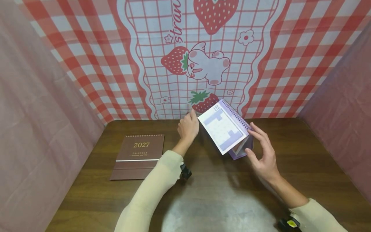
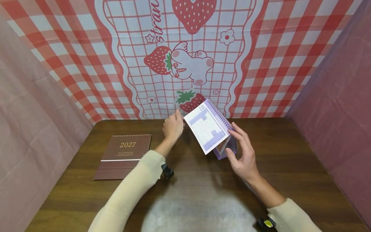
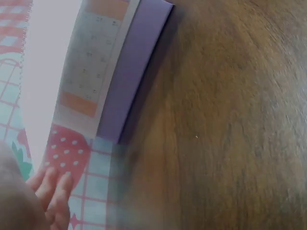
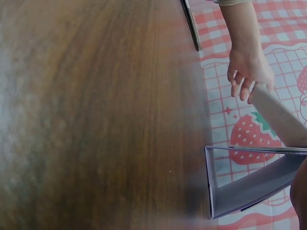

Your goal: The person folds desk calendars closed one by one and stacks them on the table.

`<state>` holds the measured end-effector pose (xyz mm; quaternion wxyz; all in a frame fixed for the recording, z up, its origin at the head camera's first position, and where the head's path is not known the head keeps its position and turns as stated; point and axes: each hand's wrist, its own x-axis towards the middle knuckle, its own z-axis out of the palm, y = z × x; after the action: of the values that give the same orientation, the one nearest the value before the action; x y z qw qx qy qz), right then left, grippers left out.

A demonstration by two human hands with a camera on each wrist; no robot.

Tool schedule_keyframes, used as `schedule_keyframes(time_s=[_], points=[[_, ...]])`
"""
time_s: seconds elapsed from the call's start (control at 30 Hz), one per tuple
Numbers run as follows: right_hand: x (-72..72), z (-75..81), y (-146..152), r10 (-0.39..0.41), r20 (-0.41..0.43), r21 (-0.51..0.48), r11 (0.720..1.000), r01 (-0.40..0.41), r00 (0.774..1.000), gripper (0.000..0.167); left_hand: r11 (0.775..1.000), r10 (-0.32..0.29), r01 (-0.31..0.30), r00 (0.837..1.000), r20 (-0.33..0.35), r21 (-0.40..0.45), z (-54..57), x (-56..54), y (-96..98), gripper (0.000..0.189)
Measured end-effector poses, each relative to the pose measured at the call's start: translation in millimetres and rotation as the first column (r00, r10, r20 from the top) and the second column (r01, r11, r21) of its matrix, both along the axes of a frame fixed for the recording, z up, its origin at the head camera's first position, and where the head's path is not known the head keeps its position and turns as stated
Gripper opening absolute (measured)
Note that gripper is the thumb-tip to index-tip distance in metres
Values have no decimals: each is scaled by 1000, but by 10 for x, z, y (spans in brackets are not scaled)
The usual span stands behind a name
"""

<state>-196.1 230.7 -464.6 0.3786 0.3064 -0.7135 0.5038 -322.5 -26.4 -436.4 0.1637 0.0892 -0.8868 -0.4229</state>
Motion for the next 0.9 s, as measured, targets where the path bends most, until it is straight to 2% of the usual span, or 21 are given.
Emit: schedule_keyframes(time_s=[0.1,0.17,0.27,0.37,0.43,0.5,0.63,0.73,0.8,0.9], points=[[9,1,-12,-6,12,-6,1000,6,1000,67,999,-38,39,998,59,-23,-19,8,2,68],[17,3,-20,-6,22,-8,1000,7,1000,68,997,-72,75,995,76,-37,-33,11,9,68],[36,12,-29,-13,39,-15,1000,14,999,68,987,-154,156,987,55,-43,-49,15,20,67],[59,9,-17,-18,57,-31,999,19,998,67,961,-264,263,964,0,-82,-48,12,33,62],[84,2,2,-29,72,-43,999,32,997,67,933,-341,334,939,-36,-133,-34,18,45,55],[111,-11,27,-52,91,-52,997,56,995,68,894,-425,407,903,-62,-189,-16,26,60,51],[166,-25,54,-112,161,-65,990,124,981,70,793,-577,538,814,-67,-285,34,72,99,53],[179,-34,57,-147,198,-87,982,167,969,67,722,-654,596,754,-64,-351,75,95,144,56],[175,-39,53,-159,208,-115,976,186,965,63,686,-686,614,725,-65,-391,98,98,187,57],[175,-47,49,-182,232,-148,964,220,955,58,648,-715,628,696,-61,-432,131,99,254,59]])
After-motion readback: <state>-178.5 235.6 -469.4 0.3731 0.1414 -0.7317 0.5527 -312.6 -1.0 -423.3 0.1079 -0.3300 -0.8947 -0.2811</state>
